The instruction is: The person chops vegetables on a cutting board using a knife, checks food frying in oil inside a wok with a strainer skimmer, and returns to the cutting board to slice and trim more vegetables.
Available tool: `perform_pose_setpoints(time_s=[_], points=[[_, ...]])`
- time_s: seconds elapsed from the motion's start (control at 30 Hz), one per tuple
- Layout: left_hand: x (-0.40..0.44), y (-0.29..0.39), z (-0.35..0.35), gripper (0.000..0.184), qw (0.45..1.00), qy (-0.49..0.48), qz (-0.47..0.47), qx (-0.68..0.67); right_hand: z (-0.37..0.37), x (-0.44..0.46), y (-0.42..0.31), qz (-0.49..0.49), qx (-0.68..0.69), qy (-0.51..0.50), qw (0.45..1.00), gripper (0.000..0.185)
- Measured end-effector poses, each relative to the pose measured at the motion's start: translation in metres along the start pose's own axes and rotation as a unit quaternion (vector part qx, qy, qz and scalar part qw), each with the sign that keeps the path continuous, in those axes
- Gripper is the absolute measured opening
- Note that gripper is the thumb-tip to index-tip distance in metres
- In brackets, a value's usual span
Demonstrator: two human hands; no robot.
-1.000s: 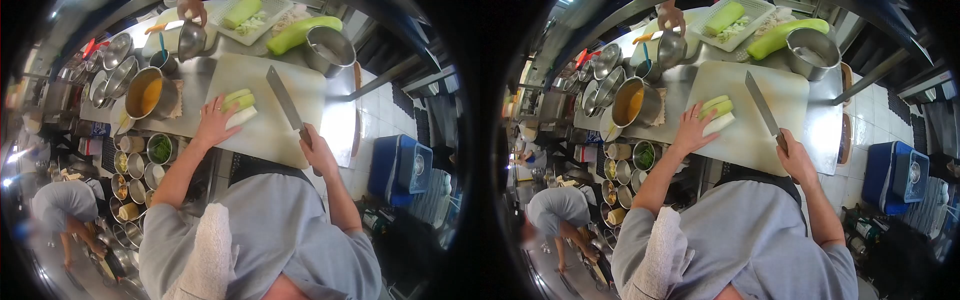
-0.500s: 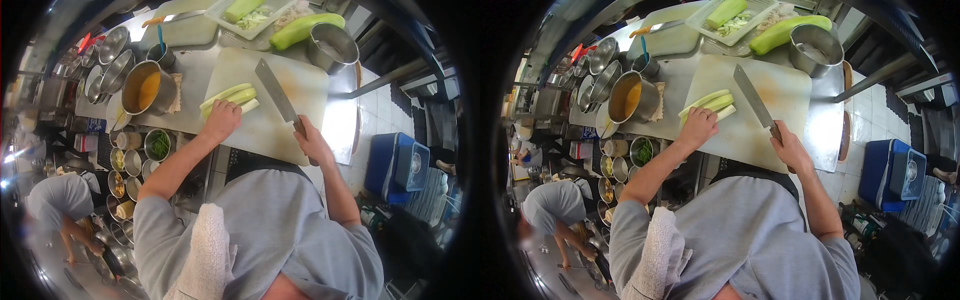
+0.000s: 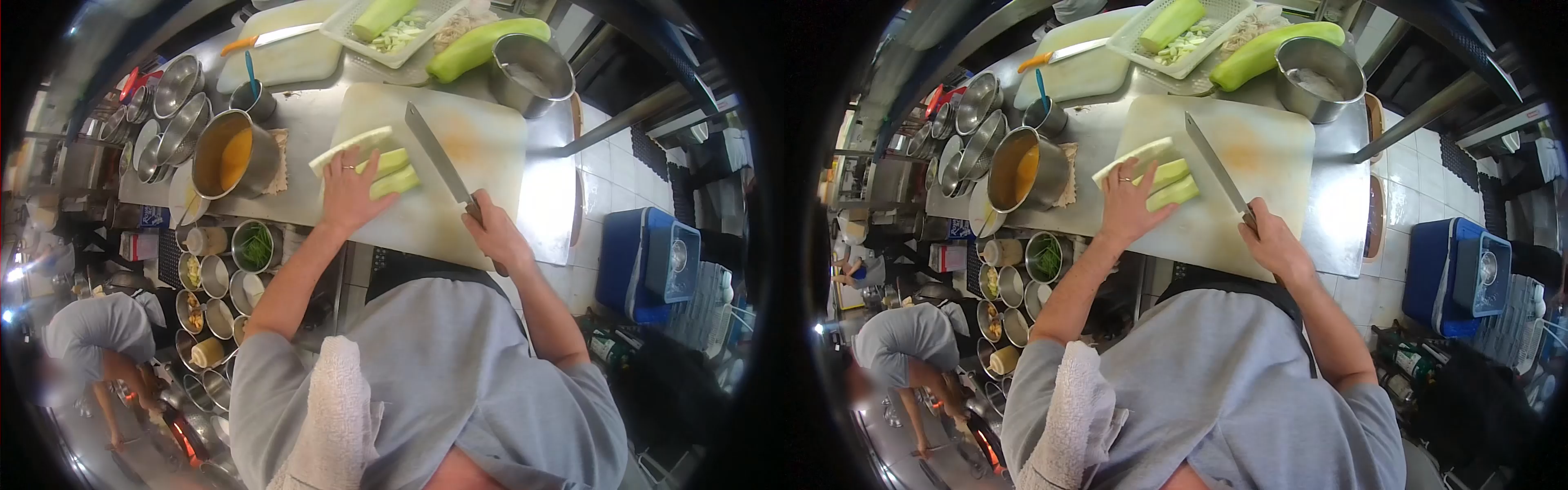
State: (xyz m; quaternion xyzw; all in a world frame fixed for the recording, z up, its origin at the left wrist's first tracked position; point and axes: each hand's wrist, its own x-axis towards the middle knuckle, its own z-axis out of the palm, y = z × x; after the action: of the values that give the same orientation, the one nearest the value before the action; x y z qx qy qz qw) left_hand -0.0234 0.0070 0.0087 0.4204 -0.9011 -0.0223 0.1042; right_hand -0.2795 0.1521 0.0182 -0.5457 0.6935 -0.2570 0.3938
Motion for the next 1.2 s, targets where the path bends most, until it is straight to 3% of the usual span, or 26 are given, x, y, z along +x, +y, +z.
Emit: perform_pose_setpoints(time_s=[0.17,0.27,0.47,0.57,0.67,0.77,0.87,0.97,1.07,1.2], points=[[0.019,-0.026,-0.001,0.106,0.998,0.025,0.036,0.042,-0.005,-0.001,-0.015,0.047,0.029,-0.008,0.998,0.026],[0.029,-0.038,-0.001,0.105,0.996,-0.087,0.006,-0.029,-0.013,-0.003,-0.028,0.105,0.031,-0.043,0.993,0.026],[0.011,-0.020,-0.003,0.096,0.988,-0.132,0.025,-0.074,-0.003,-0.004,-0.012,0.033,0.014,0.000,0.999,0.025],[0.005,-0.020,0.008,0.085,0.995,-0.066,0.062,-0.040,-0.004,-0.005,-0.016,0.033,0.010,-0.003,0.999,0.025],[-0.008,-0.010,0.011,0.078,0.995,-0.077,0.031,-0.054,0.001,-0.005,-0.011,0.002,0.011,0.009,1.000,0.025],[-0.011,-0.007,0.016,0.075,0.996,-0.059,0.027,-0.059,0.010,-0.004,-0.006,-0.059,-0.019,0.044,0.997,0.024],[-0.008,-0.004,0.012,0.073,0.997,-0.061,0.017,-0.050,0.006,-0.011,-0.030,-0.059,-0.028,0.026,0.998,0.024],[-0.005,-0.001,0.013,0.068,0.996,-0.064,0.014,-0.055,0.026,-0.008,-0.017,-0.121,-0.082,0.018,0.989,0.027],[0.003,0.003,0.013,0.066,0.993,-0.103,0.012,-0.048,0.027,-0.009,-0.029,-0.139,-0.059,0.047,0.987,0.027],[0.002,0.007,0.017,0.066,0.996,-0.085,0.018,-0.033,0.027,-0.007,-0.026,-0.123,-0.075,0.044,0.989,0.028]])
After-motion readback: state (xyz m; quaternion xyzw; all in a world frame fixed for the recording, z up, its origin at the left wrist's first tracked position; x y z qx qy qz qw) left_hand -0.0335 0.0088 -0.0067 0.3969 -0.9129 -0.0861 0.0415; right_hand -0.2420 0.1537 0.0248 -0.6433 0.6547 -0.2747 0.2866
